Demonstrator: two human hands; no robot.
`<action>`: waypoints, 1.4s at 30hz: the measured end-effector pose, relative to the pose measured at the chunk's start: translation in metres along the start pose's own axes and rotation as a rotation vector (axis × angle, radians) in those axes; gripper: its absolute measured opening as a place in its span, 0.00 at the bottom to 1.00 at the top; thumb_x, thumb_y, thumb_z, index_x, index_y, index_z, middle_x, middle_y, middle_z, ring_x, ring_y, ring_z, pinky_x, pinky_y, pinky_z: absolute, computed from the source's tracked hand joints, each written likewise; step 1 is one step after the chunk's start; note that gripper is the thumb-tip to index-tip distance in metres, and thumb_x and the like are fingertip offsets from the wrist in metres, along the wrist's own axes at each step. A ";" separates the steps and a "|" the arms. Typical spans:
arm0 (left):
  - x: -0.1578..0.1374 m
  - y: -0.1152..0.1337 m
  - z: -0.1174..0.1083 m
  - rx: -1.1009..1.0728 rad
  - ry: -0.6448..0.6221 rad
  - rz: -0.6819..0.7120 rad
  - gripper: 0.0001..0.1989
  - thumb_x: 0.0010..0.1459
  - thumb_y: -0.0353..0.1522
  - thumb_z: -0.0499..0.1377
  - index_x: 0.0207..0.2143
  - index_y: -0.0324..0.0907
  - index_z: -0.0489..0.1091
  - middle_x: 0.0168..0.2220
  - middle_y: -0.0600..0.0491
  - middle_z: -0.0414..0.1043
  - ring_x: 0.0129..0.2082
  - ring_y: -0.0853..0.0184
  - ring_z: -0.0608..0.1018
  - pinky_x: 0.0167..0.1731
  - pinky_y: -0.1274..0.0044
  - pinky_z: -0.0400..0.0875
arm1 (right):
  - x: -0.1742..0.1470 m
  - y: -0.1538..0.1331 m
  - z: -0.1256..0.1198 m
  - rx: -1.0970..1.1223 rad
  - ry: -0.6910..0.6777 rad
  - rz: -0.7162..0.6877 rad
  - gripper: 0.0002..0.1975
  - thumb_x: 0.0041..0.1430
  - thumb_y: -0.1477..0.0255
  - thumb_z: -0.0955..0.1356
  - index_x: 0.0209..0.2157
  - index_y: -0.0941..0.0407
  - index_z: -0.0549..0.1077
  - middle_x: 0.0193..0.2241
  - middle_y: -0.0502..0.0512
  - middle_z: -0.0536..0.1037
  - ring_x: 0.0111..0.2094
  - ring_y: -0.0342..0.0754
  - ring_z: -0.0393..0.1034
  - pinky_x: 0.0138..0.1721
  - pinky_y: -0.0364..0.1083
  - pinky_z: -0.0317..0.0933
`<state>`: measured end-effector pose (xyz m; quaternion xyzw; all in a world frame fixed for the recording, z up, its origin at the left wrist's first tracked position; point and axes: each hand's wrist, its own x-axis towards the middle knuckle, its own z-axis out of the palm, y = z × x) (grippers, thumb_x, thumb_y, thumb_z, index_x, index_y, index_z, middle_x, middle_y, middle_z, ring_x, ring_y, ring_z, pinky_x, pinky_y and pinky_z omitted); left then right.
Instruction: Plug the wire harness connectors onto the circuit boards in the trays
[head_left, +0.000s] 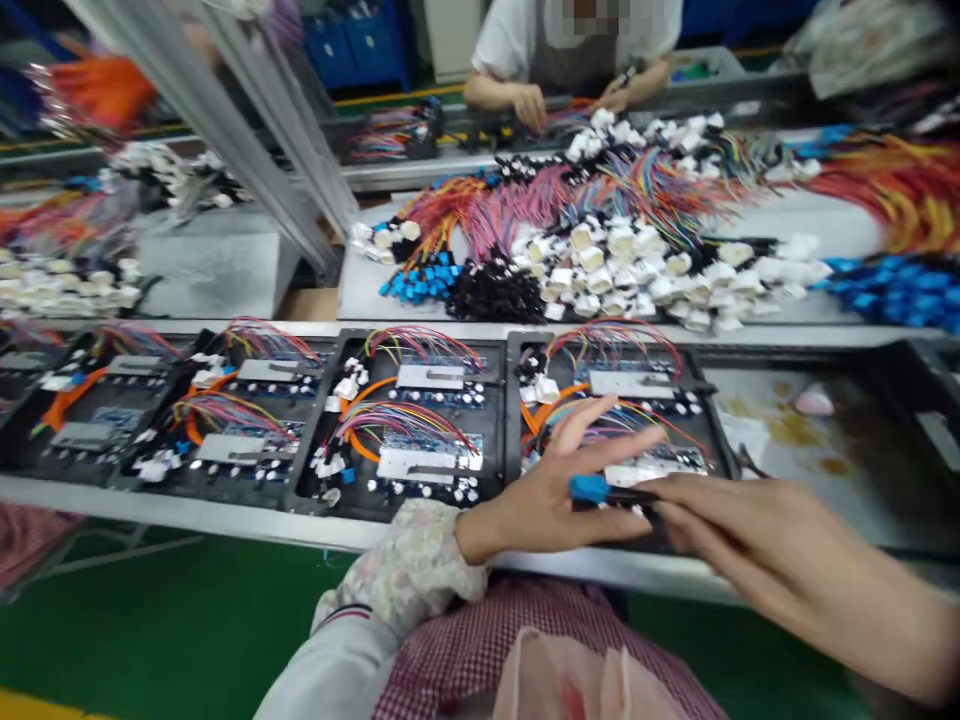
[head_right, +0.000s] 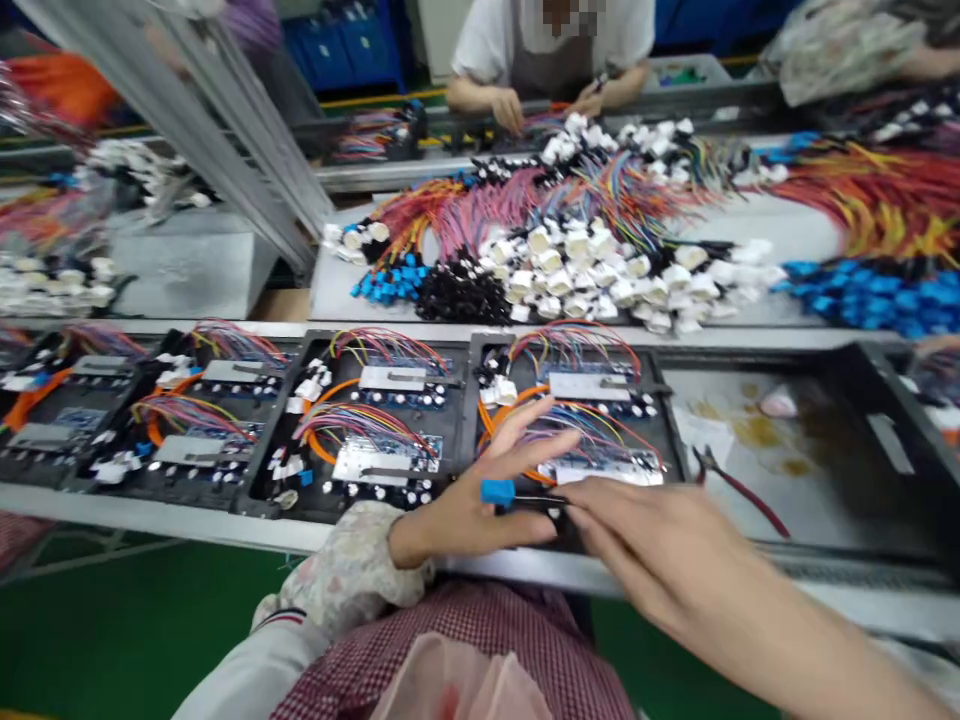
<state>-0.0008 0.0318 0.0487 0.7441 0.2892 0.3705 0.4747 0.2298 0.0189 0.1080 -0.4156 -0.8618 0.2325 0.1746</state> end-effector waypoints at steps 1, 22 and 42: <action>0.003 0.006 0.002 -0.116 0.000 -0.038 0.25 0.63 0.50 0.56 0.57 0.50 0.73 0.67 0.46 0.59 0.68 0.50 0.60 0.66 0.54 0.54 | -0.008 -0.005 0.011 0.076 -0.027 0.069 0.16 0.69 0.67 0.60 0.32 0.52 0.76 0.24 0.50 0.78 0.21 0.42 0.71 0.23 0.41 0.61; 0.010 -0.002 0.006 -0.511 0.405 -0.457 0.05 0.61 0.36 0.63 0.38 0.44 0.75 0.44 0.51 0.75 0.38 0.66 0.83 0.24 0.82 0.79 | -0.024 0.040 0.056 -0.158 0.328 0.269 0.11 0.69 0.68 0.62 0.38 0.54 0.75 0.32 0.52 0.81 0.30 0.45 0.74 0.32 0.44 0.60; -0.003 0.001 0.005 -0.272 0.419 -0.497 0.09 0.59 0.33 0.64 0.43 0.46 0.80 0.36 0.53 0.78 0.23 0.74 0.76 0.21 0.81 0.76 | 0.007 0.034 0.113 -0.335 0.298 0.343 0.14 0.67 0.68 0.62 0.35 0.54 0.78 0.24 0.52 0.80 0.22 0.45 0.70 0.24 0.45 0.44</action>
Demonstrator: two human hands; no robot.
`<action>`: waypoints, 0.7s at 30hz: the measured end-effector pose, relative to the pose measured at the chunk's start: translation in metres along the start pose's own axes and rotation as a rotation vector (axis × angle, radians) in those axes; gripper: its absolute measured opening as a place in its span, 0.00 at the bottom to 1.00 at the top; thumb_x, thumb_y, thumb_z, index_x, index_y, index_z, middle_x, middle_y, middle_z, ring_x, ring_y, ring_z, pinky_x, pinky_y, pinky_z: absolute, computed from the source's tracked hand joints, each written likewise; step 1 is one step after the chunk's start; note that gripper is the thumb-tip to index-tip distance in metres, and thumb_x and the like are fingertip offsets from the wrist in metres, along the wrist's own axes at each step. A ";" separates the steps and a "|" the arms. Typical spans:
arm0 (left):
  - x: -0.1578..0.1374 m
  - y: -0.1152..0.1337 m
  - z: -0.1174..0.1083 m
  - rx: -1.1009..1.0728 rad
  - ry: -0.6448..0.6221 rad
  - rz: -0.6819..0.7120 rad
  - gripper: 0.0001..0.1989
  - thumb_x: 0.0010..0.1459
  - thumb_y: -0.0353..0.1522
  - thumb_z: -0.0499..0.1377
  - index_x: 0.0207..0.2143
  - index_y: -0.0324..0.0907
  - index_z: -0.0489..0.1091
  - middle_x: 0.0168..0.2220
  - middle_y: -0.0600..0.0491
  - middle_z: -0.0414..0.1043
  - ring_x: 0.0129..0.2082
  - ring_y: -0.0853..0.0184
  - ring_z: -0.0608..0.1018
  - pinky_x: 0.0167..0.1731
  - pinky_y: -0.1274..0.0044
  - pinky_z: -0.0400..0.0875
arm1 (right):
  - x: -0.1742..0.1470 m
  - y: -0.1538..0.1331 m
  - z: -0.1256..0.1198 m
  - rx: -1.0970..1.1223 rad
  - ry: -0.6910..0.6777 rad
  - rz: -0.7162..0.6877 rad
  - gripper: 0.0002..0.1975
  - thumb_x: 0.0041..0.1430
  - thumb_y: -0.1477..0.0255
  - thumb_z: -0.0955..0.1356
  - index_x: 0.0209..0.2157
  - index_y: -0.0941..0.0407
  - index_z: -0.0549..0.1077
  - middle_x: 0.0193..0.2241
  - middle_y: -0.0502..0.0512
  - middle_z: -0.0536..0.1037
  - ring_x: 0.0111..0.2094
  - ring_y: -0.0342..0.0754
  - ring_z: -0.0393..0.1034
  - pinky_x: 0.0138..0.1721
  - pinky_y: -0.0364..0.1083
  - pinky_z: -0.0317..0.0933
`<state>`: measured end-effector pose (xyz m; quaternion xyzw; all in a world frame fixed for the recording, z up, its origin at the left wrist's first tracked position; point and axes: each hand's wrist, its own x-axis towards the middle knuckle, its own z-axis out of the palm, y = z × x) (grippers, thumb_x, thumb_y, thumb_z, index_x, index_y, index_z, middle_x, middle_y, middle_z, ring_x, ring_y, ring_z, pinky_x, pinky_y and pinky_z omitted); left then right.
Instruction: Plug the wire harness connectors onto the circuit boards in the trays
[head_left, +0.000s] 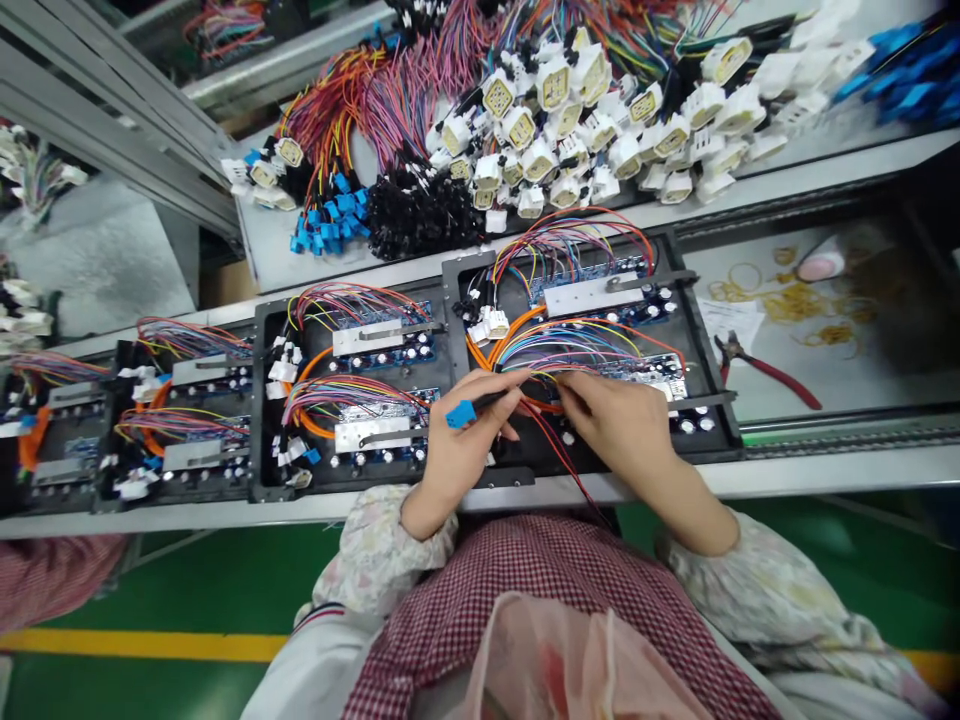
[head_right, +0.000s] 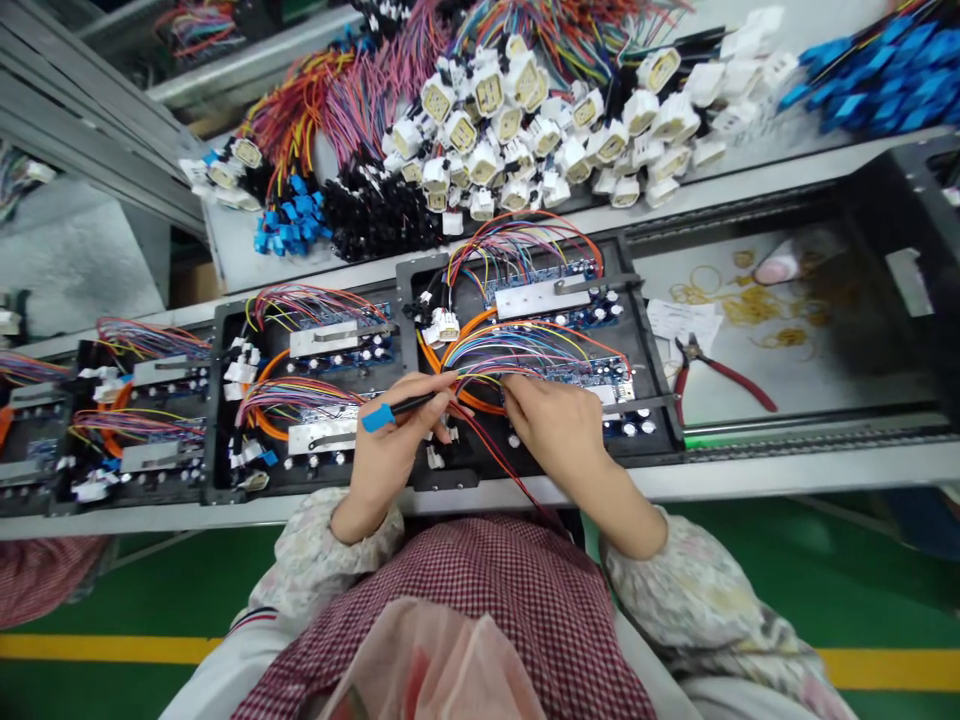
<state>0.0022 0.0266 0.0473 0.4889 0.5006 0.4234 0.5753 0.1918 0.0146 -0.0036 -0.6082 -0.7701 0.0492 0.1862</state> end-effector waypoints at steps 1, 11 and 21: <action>0.000 0.000 0.000 0.008 0.004 0.016 0.09 0.59 0.34 0.64 0.42 0.46 0.80 0.37 0.53 0.77 0.21 0.75 0.75 0.21 0.81 0.75 | 0.000 0.000 0.001 -0.007 -0.010 0.008 0.14 0.67 0.68 0.62 0.35 0.54 0.79 0.24 0.52 0.80 0.22 0.45 0.70 0.24 0.45 0.44; 0.000 -0.004 0.001 0.089 0.024 0.041 0.10 0.62 0.36 0.63 0.44 0.49 0.80 0.36 0.51 0.81 0.27 0.70 0.78 0.22 0.79 0.73 | -0.006 -0.004 -0.020 0.084 -0.011 0.029 0.14 0.67 0.64 0.63 0.39 0.53 0.80 0.32 0.54 0.83 0.27 0.48 0.75 0.27 0.45 0.56; 0.008 -0.008 0.001 0.025 0.062 0.044 0.08 0.61 0.34 0.64 0.42 0.45 0.80 0.36 0.52 0.82 0.22 0.73 0.75 0.22 0.81 0.72 | -0.043 0.046 -0.067 -0.059 -0.040 0.195 0.21 0.67 0.57 0.63 0.23 0.54 0.71 0.17 0.49 0.72 0.18 0.44 0.65 0.22 0.46 0.47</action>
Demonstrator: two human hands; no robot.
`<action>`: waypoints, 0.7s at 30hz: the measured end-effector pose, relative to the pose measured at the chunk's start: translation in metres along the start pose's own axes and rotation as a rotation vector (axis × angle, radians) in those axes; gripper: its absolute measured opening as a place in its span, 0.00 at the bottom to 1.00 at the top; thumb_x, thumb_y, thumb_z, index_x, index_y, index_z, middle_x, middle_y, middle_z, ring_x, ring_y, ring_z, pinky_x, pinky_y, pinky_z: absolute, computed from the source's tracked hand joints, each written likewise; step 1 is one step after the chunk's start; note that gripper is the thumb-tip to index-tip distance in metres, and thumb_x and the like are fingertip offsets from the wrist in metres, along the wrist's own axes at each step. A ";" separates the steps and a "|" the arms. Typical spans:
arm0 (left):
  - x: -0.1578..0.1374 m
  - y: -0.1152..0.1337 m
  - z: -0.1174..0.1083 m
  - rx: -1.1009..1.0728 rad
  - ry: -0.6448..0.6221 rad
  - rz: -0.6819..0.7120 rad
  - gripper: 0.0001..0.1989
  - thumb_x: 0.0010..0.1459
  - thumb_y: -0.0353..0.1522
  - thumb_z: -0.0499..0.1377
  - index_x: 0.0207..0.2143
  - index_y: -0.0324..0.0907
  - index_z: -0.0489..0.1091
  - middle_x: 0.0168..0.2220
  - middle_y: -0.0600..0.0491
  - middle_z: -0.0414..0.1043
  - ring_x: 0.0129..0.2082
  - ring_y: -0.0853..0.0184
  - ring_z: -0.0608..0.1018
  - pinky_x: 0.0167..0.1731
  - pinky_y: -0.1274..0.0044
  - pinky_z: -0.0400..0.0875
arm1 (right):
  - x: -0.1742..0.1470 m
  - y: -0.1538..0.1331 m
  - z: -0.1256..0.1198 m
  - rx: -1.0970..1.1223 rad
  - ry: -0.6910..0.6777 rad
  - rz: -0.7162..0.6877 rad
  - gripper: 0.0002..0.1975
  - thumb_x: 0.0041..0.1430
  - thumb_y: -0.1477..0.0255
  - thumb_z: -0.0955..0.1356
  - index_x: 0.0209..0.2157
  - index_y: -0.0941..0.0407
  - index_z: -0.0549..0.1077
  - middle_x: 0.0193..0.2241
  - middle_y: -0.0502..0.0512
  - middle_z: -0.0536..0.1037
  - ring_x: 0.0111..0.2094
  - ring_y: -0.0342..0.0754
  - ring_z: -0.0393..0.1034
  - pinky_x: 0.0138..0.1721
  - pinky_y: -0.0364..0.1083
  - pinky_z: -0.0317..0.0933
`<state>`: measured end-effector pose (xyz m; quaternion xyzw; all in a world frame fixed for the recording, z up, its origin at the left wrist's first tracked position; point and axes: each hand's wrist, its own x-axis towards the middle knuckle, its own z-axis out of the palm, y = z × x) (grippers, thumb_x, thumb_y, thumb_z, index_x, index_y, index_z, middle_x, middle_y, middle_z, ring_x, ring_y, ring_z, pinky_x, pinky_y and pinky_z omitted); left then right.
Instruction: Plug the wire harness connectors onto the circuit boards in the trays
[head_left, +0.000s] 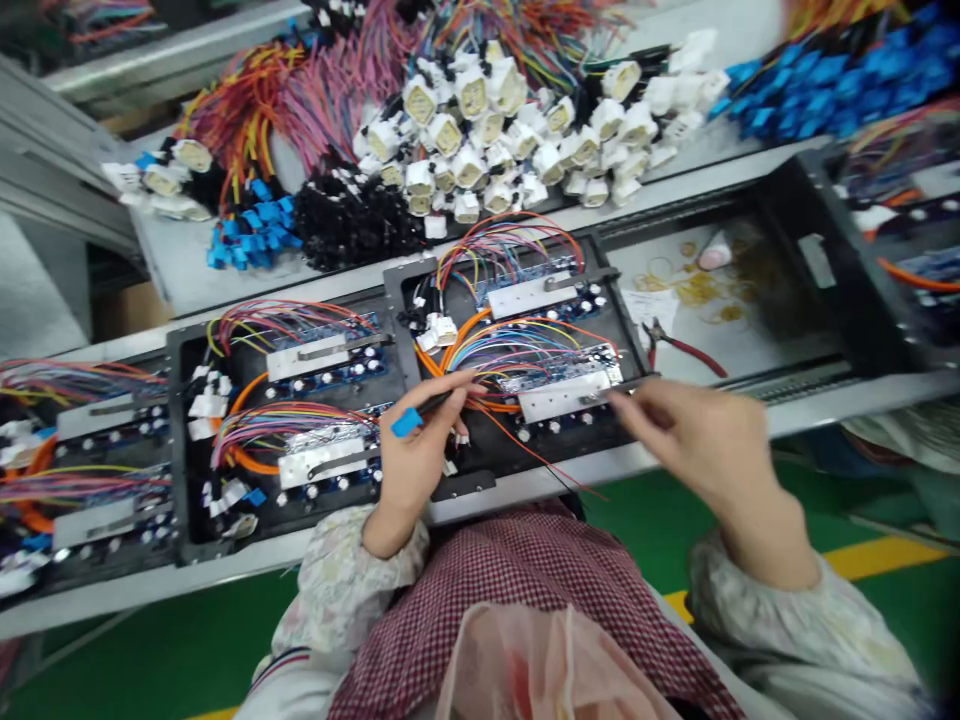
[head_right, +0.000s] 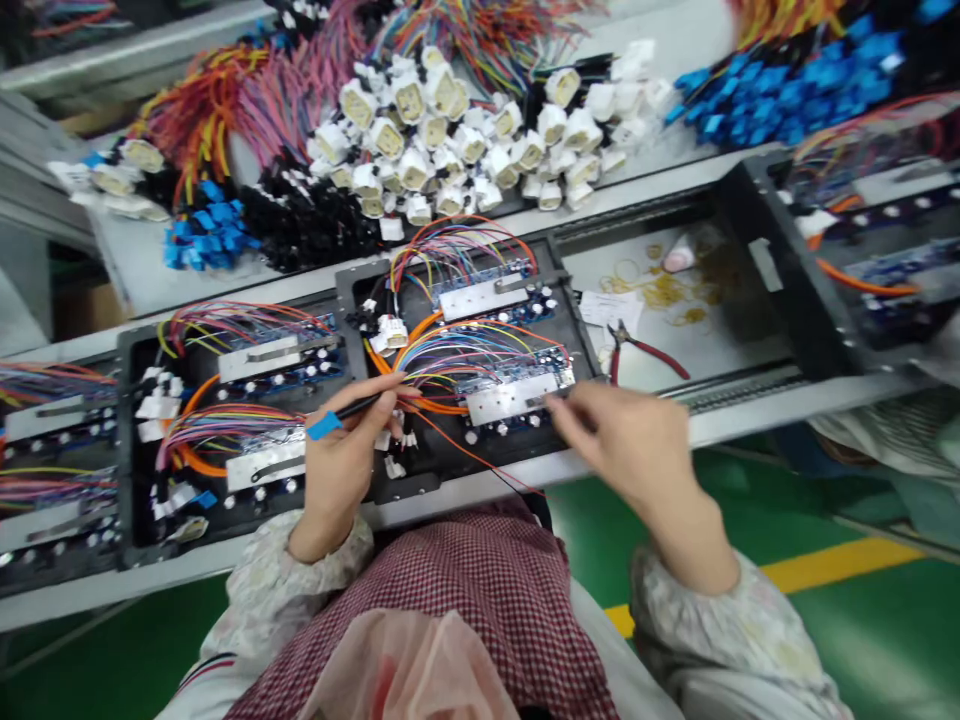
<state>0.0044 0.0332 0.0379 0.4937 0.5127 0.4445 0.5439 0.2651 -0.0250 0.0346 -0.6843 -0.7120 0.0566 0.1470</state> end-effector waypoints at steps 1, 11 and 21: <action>0.001 -0.002 0.000 -0.001 0.000 0.002 0.08 0.61 0.35 0.64 0.43 0.45 0.79 0.36 0.52 0.82 0.22 0.73 0.76 0.23 0.81 0.73 | 0.004 0.011 -0.004 -0.068 0.100 0.087 0.21 0.66 0.56 0.64 0.24 0.54 0.72 0.18 0.51 0.73 0.20 0.45 0.66 0.23 0.46 0.47; 0.002 -0.012 0.003 -0.037 0.024 0.023 0.10 0.61 0.35 0.65 0.45 0.49 0.78 0.34 0.54 0.80 0.28 0.69 0.80 0.20 0.82 0.71 | 0.016 0.037 0.022 0.082 0.140 0.231 0.16 0.66 0.59 0.64 0.38 0.53 0.81 0.29 0.54 0.82 0.24 0.48 0.70 0.28 0.46 0.57; 0.004 -0.005 0.010 -0.075 0.038 0.010 0.07 0.60 0.34 0.66 0.42 0.46 0.79 0.32 0.53 0.80 0.31 0.69 0.81 0.21 0.83 0.69 | 0.020 0.035 0.022 0.106 0.128 0.306 0.17 0.65 0.58 0.64 0.36 0.52 0.81 0.23 0.52 0.78 0.21 0.46 0.67 0.27 0.46 0.54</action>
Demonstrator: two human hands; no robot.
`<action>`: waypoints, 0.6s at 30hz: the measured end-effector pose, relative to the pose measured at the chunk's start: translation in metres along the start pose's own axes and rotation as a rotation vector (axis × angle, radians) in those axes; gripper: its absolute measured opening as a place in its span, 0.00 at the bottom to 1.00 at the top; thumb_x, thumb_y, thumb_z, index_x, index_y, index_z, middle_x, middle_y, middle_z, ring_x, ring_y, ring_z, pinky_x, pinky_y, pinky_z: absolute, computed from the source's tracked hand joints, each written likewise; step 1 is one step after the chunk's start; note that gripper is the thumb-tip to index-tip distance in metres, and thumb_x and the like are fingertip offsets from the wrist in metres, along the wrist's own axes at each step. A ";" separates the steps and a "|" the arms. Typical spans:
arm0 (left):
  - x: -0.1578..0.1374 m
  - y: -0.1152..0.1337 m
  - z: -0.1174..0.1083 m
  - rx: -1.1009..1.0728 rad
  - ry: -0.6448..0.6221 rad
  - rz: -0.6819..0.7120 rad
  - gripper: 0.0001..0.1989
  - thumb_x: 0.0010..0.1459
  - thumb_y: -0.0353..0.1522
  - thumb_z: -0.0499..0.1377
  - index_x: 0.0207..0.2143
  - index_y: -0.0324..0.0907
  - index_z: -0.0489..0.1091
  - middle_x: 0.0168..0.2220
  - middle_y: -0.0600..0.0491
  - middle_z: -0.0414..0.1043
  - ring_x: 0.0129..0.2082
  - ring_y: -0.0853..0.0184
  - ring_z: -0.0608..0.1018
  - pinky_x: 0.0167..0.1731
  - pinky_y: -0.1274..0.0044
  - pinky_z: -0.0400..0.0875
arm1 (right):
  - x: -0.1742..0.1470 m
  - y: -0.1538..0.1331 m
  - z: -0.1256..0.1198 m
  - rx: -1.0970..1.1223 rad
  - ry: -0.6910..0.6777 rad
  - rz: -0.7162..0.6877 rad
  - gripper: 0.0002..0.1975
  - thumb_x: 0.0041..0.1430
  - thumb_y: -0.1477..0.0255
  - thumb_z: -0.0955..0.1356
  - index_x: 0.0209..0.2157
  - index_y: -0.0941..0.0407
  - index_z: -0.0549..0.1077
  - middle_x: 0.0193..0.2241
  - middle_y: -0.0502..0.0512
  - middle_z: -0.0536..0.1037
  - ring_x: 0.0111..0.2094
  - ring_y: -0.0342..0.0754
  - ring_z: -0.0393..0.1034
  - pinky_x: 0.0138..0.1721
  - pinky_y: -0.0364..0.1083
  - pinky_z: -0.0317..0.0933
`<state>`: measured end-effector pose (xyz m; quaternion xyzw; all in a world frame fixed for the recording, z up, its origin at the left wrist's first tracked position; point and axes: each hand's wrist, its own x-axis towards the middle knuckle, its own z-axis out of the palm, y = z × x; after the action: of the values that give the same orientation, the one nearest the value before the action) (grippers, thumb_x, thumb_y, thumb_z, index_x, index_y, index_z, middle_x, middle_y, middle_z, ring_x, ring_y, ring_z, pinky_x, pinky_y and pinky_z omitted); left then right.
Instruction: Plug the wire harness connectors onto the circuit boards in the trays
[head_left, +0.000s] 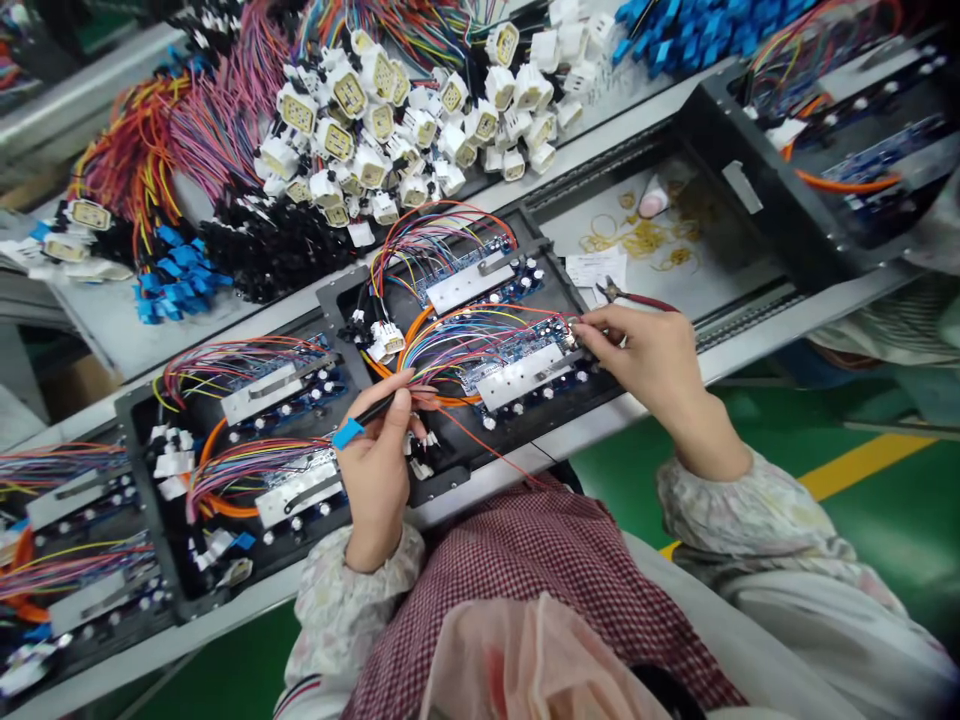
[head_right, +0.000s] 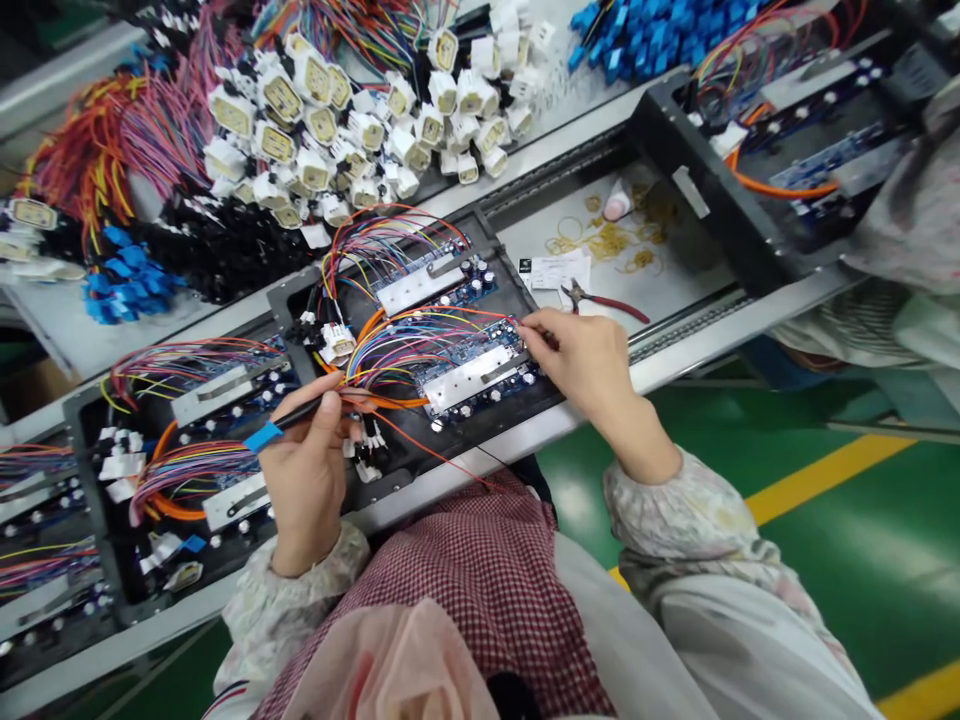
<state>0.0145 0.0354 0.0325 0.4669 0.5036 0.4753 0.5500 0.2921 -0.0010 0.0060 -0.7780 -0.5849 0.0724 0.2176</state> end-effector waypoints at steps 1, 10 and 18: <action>0.000 0.000 0.000 0.009 0.004 0.002 0.07 0.60 0.35 0.65 0.42 0.46 0.79 0.32 0.53 0.80 0.31 0.68 0.81 0.21 0.83 0.70 | 0.000 0.000 0.000 -0.002 -0.002 -0.002 0.17 0.65 0.58 0.64 0.36 0.52 0.81 0.22 0.52 0.77 0.21 0.46 0.66 0.26 0.45 0.54; 0.000 -0.001 -0.001 0.007 -0.009 0.004 0.08 0.60 0.35 0.65 0.42 0.45 0.78 0.33 0.52 0.80 0.32 0.68 0.82 0.21 0.83 0.70 | 0.000 0.005 0.003 0.032 0.004 -0.013 0.16 0.65 0.59 0.64 0.36 0.53 0.81 0.21 0.51 0.76 0.21 0.45 0.66 0.26 0.45 0.54; -0.001 -0.003 -0.002 -0.017 -0.015 -0.006 0.06 0.61 0.34 0.64 0.41 0.46 0.78 0.34 0.52 0.81 0.33 0.67 0.82 0.23 0.82 0.73 | -0.027 -0.019 -0.018 0.163 -0.030 -0.223 0.13 0.63 0.60 0.68 0.37 0.54 0.78 0.25 0.50 0.79 0.22 0.43 0.69 0.28 0.43 0.58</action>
<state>0.0123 0.0344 0.0293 0.4644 0.4968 0.4744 0.5590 0.2737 -0.0268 0.0260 -0.6868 -0.6630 0.1064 0.2780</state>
